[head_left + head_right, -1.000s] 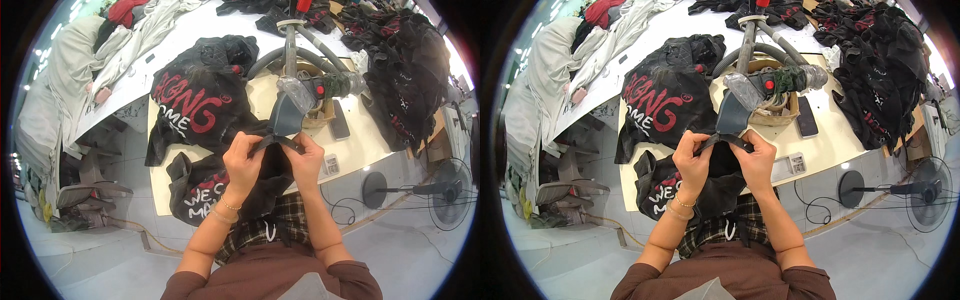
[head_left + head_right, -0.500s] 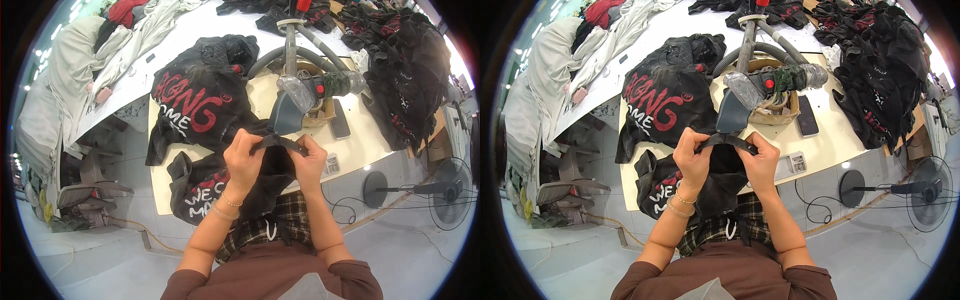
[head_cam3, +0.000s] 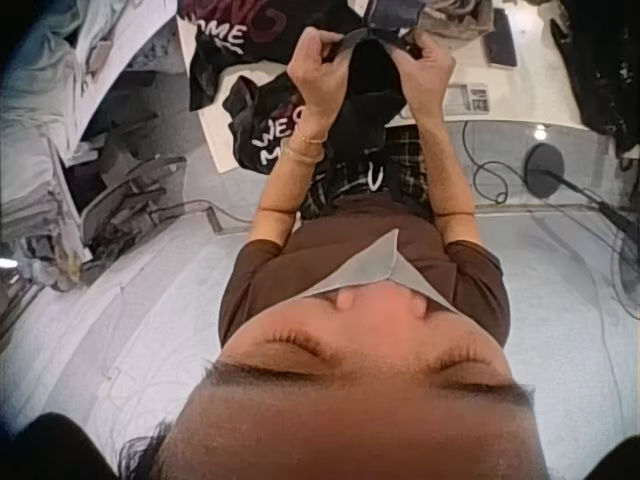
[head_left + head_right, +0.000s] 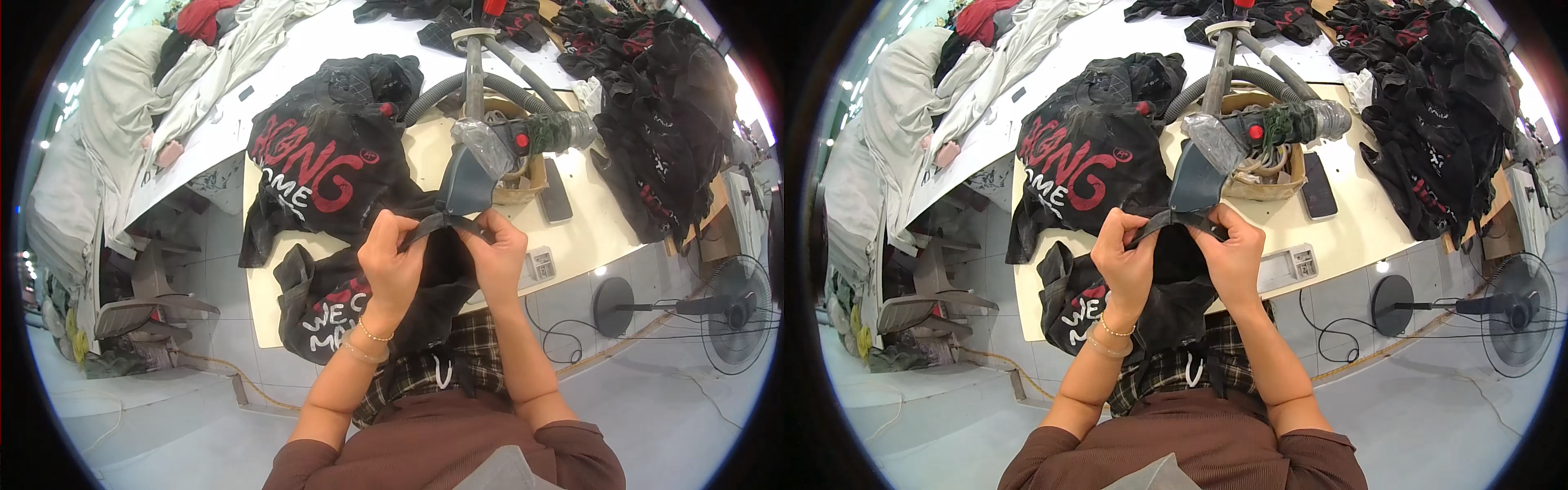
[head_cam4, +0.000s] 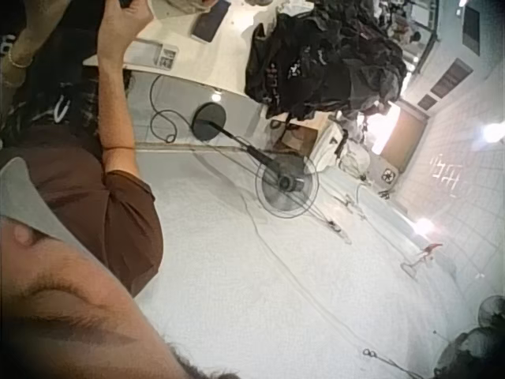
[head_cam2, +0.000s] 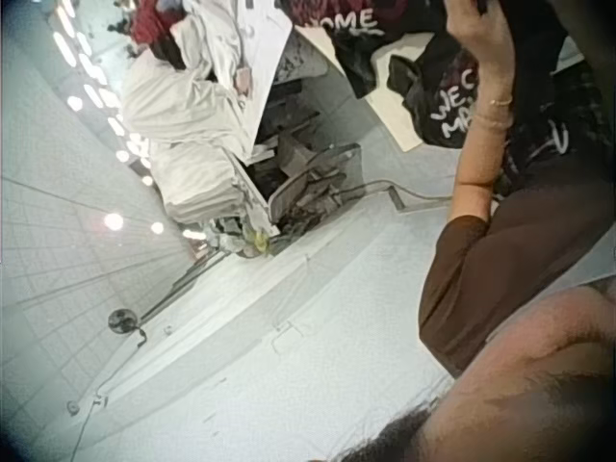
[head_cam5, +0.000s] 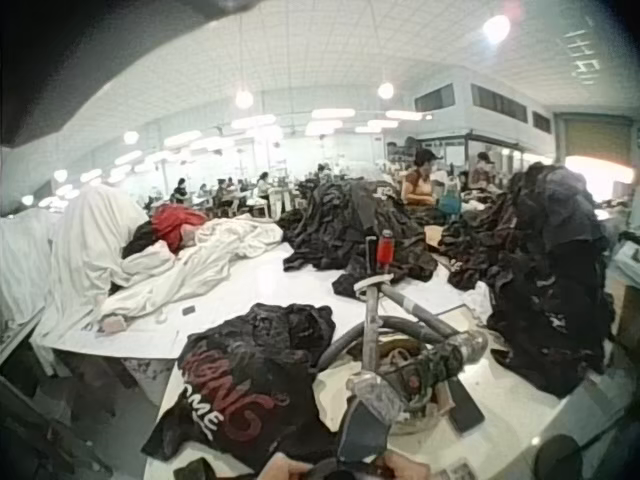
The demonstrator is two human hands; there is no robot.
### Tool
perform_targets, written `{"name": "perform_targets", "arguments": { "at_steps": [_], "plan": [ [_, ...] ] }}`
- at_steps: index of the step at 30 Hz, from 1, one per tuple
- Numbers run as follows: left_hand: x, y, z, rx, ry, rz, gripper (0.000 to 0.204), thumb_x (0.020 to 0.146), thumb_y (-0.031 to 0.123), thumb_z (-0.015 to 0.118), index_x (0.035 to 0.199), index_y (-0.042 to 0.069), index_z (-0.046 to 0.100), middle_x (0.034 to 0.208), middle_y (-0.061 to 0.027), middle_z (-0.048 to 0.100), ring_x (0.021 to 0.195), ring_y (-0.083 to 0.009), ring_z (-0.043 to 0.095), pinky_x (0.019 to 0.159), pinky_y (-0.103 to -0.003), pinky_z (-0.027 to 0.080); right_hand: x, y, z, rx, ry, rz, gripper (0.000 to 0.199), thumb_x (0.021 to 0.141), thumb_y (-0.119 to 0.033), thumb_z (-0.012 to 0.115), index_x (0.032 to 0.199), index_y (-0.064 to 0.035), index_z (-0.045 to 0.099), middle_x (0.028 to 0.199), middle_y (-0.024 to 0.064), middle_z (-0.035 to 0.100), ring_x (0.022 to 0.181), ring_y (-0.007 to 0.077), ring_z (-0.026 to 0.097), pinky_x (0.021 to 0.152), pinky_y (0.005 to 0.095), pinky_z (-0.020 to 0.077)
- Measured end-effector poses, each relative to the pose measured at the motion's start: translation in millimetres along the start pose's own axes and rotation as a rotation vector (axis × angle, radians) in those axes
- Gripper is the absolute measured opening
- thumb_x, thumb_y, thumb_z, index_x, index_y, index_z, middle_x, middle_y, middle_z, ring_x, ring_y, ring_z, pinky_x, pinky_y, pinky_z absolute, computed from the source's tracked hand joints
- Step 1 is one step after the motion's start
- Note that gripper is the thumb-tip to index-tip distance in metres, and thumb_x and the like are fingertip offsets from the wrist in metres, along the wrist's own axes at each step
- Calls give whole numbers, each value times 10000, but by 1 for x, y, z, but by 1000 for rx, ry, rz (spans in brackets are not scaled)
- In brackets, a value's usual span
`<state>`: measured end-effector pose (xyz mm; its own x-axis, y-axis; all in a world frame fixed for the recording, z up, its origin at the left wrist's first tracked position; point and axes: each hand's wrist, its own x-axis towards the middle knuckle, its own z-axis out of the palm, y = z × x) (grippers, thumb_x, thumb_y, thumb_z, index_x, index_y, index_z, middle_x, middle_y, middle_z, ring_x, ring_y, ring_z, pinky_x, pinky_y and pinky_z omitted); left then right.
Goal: The person trims loose threads from black garments by running their edges and seams against a tabletop thread trimmer and sets the garments on the table.
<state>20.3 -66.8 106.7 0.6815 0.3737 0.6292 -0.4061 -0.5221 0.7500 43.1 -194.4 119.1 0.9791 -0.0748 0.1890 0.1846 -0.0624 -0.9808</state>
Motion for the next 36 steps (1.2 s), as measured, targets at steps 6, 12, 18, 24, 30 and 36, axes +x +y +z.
{"name": "perform_targets", "arguments": {
  "at_steps": [6, 12, 18, 24, 30, 36],
  "plan": [
    [-52, 51, 5, -236, -501, -30, 181, 801, 132, 746, 897, 29, 633, 709, -96, 566, 612, -244, 573, 549, -324, 452, 8, 26, -72, -109, -296, -61, 42, 777, 11, 615, 754, 33, 588, 741, 63, 551, 734, 140, 542, 677, 249, 416],
    [-71, 21, -27, -339, -1204, -119, 296, 837, 207, 715, 1058, 18, 658, 974, -102, 613, 881, -290, 621, 818, -366, 495, -7, 88, -190, -646, -80, 29, 215, 846, -15, 525, 977, 6, 694, 955, 101, 620, 908, 191, 571, 819, 269, 438],
    [-26, -93, -49, 403, -545, -260, 134, 796, 68, 704, 899, -1, 656, 897, -123, 632, 845, -299, 640, 734, -380, 500, -12, 122, -185, -486, 48, 444, 434, 928, -380, 580, 947, 41, 686, 818, 83, 696, 712, 183, 593, 688, 326, 475],
    [-52, -82, 5, 835, -771, -108, 338, 741, 290, 772, 979, 75, 665, 871, -90, 653, 919, -291, 630, 801, -415, 496, 2, 136, -122, -794, -154, 502, 371, 886, -327, 661, 881, 44, 674, 784, 109, 677, 688, 162, 573, 671, 324, 462],
    [-37, -81, -12, 506, -1001, -557, 305, 767, 299, 747, 941, 49, 724, 908, -156, 695, 875, -335, 670, 755, -404, 506, 5, 116, -126, 20, -73, 335, 72, 889, -100, 663, 874, -32, 647, 763, -30, 612, 712, 53, 532, 662, 206, 415],
    [3, -63, -65, 113, -222, -487, 165, 818, 94, 702, 883, -48, 649, 729, -112, 604, 663, -232, 568, 641, -346, 461, 26, 66, -167, -50, 149, 33, 79, 928, -94, 616, 895, -36, 658, 672, -76, 496, 611, 31, 369, 560, 203, 286]
  ]
}}
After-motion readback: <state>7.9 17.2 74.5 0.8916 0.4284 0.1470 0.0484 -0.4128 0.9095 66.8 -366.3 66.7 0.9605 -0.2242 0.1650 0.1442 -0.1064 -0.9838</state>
